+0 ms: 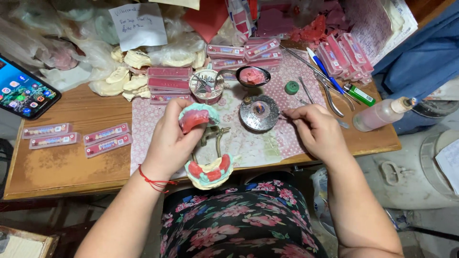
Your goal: The person works on a dental prosthesis, using a metal tool to apply and smooth pink wax onto the model. They hold the prosthesis in one hand while manipulating the wax with the other, occasionally dipping the tool into a heated container.
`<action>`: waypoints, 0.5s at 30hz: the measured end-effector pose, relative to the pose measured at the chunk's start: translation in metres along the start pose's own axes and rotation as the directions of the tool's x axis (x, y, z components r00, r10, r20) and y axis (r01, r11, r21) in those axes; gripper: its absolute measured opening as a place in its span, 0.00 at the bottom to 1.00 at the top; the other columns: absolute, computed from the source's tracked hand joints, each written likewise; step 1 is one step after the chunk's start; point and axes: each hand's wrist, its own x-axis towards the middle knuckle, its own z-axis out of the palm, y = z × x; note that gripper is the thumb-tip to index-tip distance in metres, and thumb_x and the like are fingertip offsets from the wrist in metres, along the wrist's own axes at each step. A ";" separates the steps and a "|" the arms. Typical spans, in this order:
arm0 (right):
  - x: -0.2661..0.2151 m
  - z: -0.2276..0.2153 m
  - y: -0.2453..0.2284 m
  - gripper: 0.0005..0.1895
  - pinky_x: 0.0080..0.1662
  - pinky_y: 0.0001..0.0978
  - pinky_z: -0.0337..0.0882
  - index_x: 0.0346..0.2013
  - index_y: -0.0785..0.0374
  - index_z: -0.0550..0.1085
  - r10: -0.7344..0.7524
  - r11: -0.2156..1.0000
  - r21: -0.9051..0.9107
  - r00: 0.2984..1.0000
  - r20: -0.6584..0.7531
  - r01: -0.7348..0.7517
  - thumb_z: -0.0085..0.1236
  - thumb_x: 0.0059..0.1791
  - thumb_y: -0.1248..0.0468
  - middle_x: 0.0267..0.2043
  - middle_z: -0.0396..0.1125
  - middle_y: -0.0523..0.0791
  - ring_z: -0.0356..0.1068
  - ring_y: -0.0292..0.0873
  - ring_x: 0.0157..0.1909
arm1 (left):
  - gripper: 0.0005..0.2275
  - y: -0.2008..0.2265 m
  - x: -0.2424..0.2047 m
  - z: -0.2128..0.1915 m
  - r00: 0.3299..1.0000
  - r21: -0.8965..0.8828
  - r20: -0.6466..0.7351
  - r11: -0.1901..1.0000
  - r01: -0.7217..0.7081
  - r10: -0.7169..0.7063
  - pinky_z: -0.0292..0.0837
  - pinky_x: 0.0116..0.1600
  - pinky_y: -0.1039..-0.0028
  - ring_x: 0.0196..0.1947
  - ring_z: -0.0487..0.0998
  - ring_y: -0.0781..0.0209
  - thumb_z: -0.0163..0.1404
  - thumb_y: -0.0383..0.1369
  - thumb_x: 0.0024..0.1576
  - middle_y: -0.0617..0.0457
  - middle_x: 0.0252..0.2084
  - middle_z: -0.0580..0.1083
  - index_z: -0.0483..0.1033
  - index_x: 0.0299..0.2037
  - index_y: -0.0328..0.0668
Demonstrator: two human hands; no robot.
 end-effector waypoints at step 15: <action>-0.070 -0.064 0.081 0.29 0.49 0.38 0.57 0.49 0.67 0.64 -0.033 0.998 -0.063 0.635 -0.772 -0.025 0.80 0.53 0.62 0.45 0.54 0.51 0.56 0.48 0.47 | 0.17 0.032 0.060 -0.004 0.795 0.250 0.602 0.962 -0.107 -0.068 0.71 0.28 0.69 0.14 0.72 0.54 0.60 0.32 0.44 0.50 0.12 0.64 0.81 0.47 0.52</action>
